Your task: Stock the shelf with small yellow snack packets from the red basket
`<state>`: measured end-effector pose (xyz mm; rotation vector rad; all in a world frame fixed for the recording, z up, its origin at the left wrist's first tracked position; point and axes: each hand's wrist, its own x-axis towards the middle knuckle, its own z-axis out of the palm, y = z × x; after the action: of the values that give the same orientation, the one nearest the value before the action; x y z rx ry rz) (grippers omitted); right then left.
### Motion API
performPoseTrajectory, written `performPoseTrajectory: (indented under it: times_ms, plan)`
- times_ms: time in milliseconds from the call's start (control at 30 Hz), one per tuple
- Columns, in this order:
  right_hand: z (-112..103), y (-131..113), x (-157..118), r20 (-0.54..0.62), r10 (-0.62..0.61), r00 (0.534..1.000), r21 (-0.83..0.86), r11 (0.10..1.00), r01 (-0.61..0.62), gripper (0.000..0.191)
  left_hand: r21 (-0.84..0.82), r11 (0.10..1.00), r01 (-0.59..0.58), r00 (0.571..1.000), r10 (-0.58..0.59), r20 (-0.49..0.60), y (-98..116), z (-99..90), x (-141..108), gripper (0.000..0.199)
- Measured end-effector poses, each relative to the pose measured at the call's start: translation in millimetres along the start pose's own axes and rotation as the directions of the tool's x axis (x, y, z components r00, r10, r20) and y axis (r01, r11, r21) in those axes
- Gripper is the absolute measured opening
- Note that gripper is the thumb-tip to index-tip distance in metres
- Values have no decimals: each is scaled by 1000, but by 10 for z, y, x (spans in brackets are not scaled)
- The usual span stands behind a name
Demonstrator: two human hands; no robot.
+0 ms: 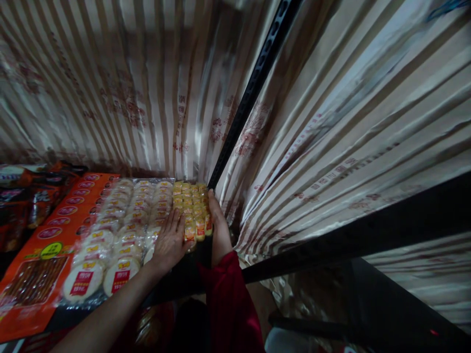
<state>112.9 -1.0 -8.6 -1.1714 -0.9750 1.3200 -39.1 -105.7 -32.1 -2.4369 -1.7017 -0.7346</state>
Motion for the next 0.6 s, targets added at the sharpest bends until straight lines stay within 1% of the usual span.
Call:
performPoseTrajectory:
  times_ms: [67,133,200,300,367,433,600]
  plan:
    - [-47,27,80,-24,-7,1000,-70,998,5,61,-6,1000,2,1000,-2,-12,-1,5,-1,69]
    - [-92,53,131,-74,-56,996,-158,986,43,58,-13,1000,2,1000,-2,-24,-2,10,-2,70]
    - [-134,75,145,-108,-114,988,-233,969,86,55,-18,1000,-1,999,1,-32,-4,15,-5,70]
    - [-180,101,107,-115,-187,975,-288,946,148,53,-14,1000,-7,999,7,-32,-8,23,-10,71]
    - [-200,121,63,-104,-216,971,-289,941,178,51,-10,1000,-11,999,10,-31,-12,30,-13,70]
    - [-211,148,19,-103,-213,971,-263,948,180,51,-11,1000,-8,999,8,-34,-15,38,-15,69]
    - [-197,219,-66,-156,-144,977,-180,977,116,52,-5,1000,-2,1000,2,-18,-11,34,-10,70]
